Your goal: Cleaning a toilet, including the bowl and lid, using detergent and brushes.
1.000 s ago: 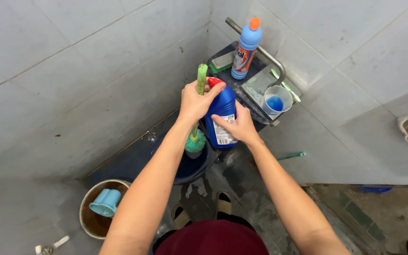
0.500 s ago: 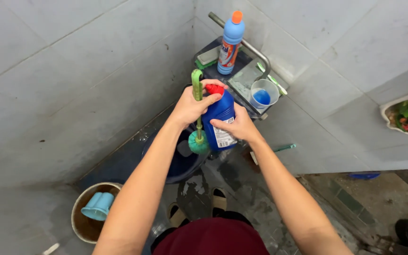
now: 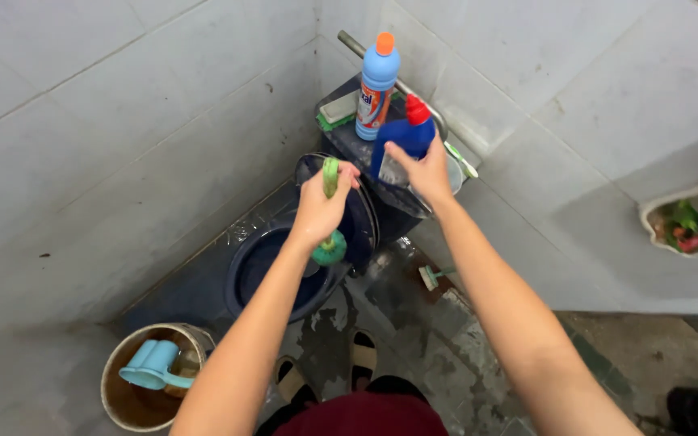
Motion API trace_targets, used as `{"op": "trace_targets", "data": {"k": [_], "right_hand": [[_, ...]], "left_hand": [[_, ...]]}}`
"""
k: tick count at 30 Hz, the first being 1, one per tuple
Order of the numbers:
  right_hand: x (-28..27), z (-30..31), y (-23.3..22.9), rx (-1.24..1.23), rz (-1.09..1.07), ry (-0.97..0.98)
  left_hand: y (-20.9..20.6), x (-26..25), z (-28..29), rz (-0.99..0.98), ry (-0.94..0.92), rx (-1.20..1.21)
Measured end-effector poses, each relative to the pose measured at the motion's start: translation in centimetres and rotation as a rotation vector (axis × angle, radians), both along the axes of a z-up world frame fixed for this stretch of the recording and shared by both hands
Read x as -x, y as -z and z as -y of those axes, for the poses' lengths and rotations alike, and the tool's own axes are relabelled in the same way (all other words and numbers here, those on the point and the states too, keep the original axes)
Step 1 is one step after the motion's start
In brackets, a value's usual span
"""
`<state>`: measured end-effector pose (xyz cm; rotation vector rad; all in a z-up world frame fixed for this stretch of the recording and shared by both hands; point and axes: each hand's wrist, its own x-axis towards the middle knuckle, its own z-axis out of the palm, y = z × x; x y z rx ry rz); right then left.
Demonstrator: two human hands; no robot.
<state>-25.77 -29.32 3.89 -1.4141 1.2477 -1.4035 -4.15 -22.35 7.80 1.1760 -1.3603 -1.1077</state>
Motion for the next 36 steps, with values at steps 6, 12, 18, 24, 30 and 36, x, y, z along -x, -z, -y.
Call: {"op": "trace_targets", "data": {"k": [6,12,18,24,30,36], "right_hand": [[2.1,6.2,1.5,0.043,-0.302,0.2],[3.6,8.7,3.8,0.042,-0.424,0.228],[4.4,8.6,4.6,0.102,-0.441,0.25],[5.1,7.2,4.3,0.2,-0.539,0.281],[3.0,-0.7,1.7,-0.011,-0.377,0.274],[0.7,-6.3,3.2,-0.917,0.524,-0.28]], "left_hand": [[4.6,0.6,0.5,-0.081,-0.008,-0.083],[-0.4,0.8,-1.1,0.454,-0.122,0.016],[-0.9,1.4,0.2,0.521,-0.145,-0.143],[-1.8,1.7,0.9,0.413,-0.131,-0.144],[-0.9,2.5,0.1,0.45,-0.106,0.121],[1.1,6.4,-2.9,0.583,0.077,0.182]]}}
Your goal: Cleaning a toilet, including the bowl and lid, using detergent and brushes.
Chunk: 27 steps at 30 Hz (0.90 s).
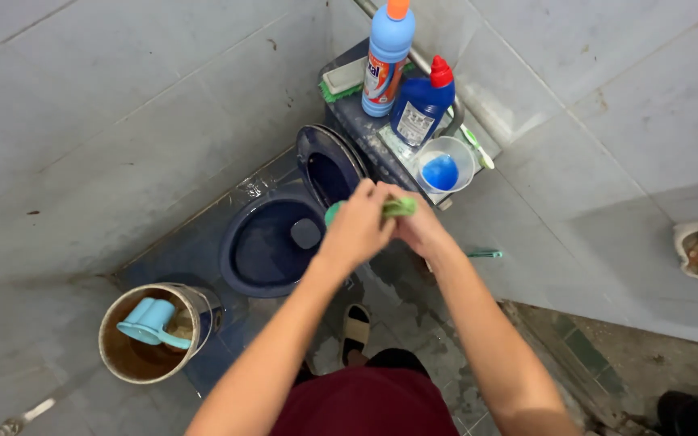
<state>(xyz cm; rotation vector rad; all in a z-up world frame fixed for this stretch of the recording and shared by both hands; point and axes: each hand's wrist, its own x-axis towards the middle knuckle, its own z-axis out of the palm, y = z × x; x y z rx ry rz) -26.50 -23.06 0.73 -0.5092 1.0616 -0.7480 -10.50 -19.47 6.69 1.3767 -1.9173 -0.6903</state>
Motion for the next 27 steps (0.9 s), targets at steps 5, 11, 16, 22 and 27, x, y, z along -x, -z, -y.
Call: {"op": "trace_targets", "data": {"k": [5,11,16,22,27], "right_hand": [[3.4,-1.2,3.8,-0.123,-0.086,-0.068],[8.2,-4.0,11.2,-0.213,-0.26,-0.295],[9.7,-6.6,9.9,-0.285,-0.354,-0.361],[8.9,-5.6,9.3,-0.094,-0.563,-0.234],[8.5,-3.7,8.9,-0.122,-0.619,-0.284]], "left_hand": [[2.3,1.5,-3.7,0.041,0.145,-0.043],[3.6,1.7,-5.5,0.07,0.451,-0.055],[9.5,2.3,-2.5,-0.223,-0.058,0.027],[20.5,2.5,8.7,0.034,-0.63,-0.612],[20.7,3.3,9.3,0.076,-0.651,-0.736]]}}
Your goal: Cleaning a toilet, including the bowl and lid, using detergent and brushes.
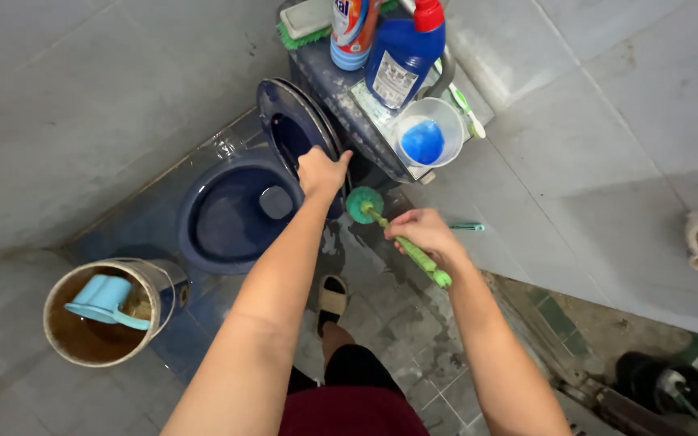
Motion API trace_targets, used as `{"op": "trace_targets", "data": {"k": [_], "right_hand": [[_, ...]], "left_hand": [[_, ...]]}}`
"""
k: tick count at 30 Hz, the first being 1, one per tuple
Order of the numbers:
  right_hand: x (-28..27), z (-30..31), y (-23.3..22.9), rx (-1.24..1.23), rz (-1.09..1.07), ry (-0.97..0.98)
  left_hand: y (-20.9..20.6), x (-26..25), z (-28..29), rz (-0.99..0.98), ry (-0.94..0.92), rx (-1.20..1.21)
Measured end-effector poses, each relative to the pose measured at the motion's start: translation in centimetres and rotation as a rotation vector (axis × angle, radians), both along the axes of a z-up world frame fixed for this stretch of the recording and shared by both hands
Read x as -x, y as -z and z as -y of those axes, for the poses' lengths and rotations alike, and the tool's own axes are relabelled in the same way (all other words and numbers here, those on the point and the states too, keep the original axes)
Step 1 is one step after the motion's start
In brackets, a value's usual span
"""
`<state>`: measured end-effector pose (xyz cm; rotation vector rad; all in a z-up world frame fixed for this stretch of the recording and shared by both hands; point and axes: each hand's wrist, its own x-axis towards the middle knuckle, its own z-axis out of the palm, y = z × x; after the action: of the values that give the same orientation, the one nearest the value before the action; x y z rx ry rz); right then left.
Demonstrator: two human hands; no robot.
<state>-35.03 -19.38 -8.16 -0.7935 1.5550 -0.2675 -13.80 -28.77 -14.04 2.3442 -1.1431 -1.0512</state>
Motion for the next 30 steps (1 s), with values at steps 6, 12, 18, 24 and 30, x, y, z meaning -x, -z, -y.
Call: {"op": "trace_targets", "data": {"k": [6,12,18,24,30], "right_hand": [[1.4,-0.5,-0.7,0.001,-0.046,-0.056],[0.2,-2.4,1.1,0.025,-0.041,-0.098],[-7.1,-2.6,7.7,0.297,-0.211,-0.293],[-15.8,-0.7,16.8,0.645,-0.358,-0.352],[-17.3,3.7,26.9,0.871,-0.419,-0.449]], "left_hand": [[-1.0,-0.2,-0.8,-0.029,-0.096,0.101],[-0.3,-6.1,-7.6,0.023,-0.251,0.274],[3.9,-17.8,-16.4,0.006,-0.44,0.22],[15.8,-27.4,-22.1,-0.181,-0.703,-0.064],[30.1,-32.1,-26.1,-0.158,-0.587,-0.27]]}}
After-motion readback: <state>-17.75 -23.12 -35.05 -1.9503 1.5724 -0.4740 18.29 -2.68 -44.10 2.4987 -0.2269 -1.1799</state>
